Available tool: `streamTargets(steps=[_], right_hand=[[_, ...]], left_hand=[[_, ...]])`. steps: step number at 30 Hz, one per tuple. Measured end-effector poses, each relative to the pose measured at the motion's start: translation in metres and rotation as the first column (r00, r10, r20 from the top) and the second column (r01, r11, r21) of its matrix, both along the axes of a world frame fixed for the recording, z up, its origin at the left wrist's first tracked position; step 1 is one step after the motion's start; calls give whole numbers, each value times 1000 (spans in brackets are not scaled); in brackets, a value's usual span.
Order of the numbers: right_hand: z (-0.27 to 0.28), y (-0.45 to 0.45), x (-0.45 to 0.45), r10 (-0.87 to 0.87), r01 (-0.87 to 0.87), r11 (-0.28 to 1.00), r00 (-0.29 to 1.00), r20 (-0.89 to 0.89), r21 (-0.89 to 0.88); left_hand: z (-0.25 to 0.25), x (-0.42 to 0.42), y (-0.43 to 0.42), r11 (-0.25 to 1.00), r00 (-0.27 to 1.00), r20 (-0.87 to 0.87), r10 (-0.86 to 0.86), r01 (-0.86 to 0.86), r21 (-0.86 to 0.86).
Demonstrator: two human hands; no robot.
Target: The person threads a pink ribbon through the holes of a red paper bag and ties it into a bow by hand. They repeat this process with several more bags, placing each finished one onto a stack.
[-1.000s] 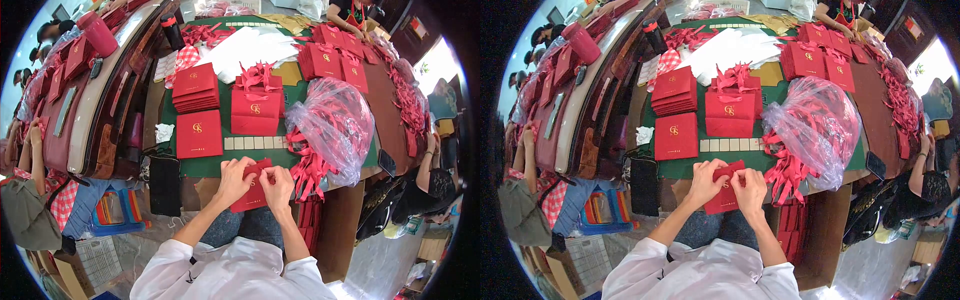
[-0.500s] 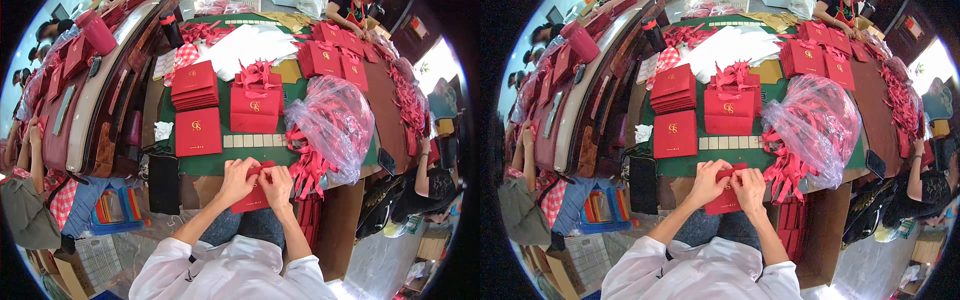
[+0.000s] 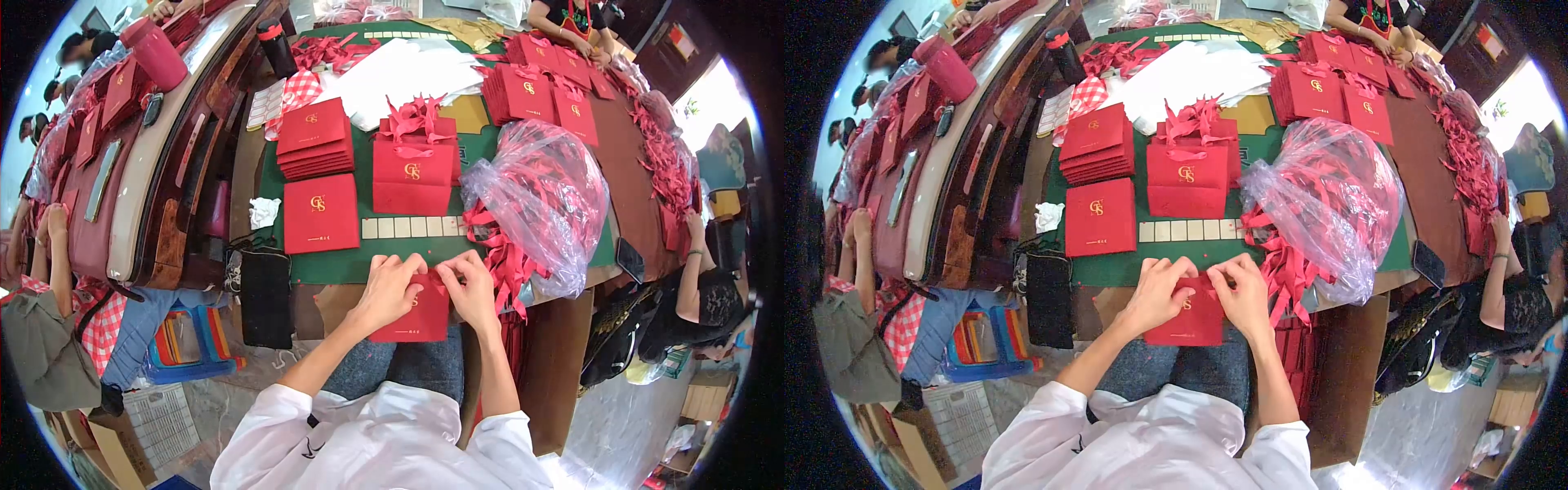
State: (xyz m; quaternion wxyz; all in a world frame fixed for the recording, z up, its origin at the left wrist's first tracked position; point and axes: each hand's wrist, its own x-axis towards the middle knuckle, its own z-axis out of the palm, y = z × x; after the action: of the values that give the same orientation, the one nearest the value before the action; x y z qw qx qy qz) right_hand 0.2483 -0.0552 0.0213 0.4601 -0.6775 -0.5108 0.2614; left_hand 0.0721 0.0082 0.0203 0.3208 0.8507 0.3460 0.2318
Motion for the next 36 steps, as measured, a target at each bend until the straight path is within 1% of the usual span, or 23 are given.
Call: streamTargets(steps=[2, 3, 5, 7, 8, 9, 12, 14, 16, 18, 20, 21, 22, 24, 25, 27, 28, 30, 31, 32, 34, 35, 36], right_hand=[[-7, 5, 10, 156, -154, 988, 967, 200, -29], [-4, 8, 14, 157, -155, 988, 967, 200, -26], [5, 16, 24, 391, -377, 875, 920, -17, -304], [-7, 22, 35, 437, -440, 859, 897, -72, -262], [-15, 25, 39, 483, -498, 840, 867, -122, -217], [-16, 28, 39, 430, -496, 851, 846, -315, -172], [-11, 30, 41, 360, -510, 809, 823, -439, -292], [-15, 32, 38, 340, -473, 812, 860, -382, -343], [-11, 31, 29, 205, -384, 830, 884, -419, -404], [-36, 33, 23, 170, -341, 878, 879, -446, -337], [-42, 37, 17, 23, -59, 989, 968, -250, -135], [-43, 42, 19, -86, 19, 972, 955, -283, -233], [-40, 43, 20, -100, 45, 982, 949, -297, -186], [-42, 42, 20, -99, 74, 988, 979, -179, -138], [-40, 37, 23, -104, 79, 987, 979, -178, -141], [-27, 29, 31, 45, -39, 995, 997, 60, -95], [-18, 23, 31, 48, -42, 995, 997, 59, -95], [-1, 5, 30, 167, -152, 976, 982, 83, -158], [4, -1, 33, 294, -275, 955, 930, 221, -113], [9, -9, 31, 292, -273, 955, 931, 220, -115], [23, -24, 24, 271, -250, 963, 878, 396, -104], [28, -29, 18, 152, -183, 983, 879, 452, 25], [28, -33, 14, 153, -184, 983, 878, 453, 24]], left_hand=[[5, 0, -1, 999, 999, -47, -24, 25, 28], [7, 0, -3, 995, 999, -46, -28, 32, 97], [6, -1, -4, 986, 998, -47, -32, 40, 163], [3, -1, -5, 955, 998, -53, -37, 51, 292], [3, 0, -5, 955, 998, -53, -40, 54, 292], [4, 0, -5, 950, 999, -33, -40, 48, 309], [4, 1, -5, 947, 999, -5, -50, 49, 318], [3, 3, -6, 950, 998, 2, -63, 59, 305], [4, 3, -6, 968, 997, 75, -29, 10, 249], [-1, 0, -3, 982, 997, 67, -38, 25, 188], [-6, 1, -5, 991, 997, 60, -44, 36, 130], [-7, 2, -11, 991, 996, 62, -58, 50, 121], [-8, 3, -13, 991, 995, 65, -71, 63, 115], [-8, 2, -11, 996, 997, 73, -33, 26, 91], [-7, 1, -9, 999, 998, 60, -13, 11, 41], [-7, -1, -7, 999, 999, 8, 31, -31, -26], [-8, -2, -5, 999, 999, 8, 34, -34, -26], [-13, -4, 0, 994, 994, -13, 106, -106, -29], [-15, -4, 5, 993, 993, -23, 118, -119, -26], [-16, -4, 8, 993, 993, -23, 116, -116, -28], [-18, -2, 14, 984, 986, -25, 163, -164, -64], [-21, -1, 16, 982, 982, -32, 185, -186, -35], [-24, -1, 18, 982, 982, -31, 186, -187, -35]])
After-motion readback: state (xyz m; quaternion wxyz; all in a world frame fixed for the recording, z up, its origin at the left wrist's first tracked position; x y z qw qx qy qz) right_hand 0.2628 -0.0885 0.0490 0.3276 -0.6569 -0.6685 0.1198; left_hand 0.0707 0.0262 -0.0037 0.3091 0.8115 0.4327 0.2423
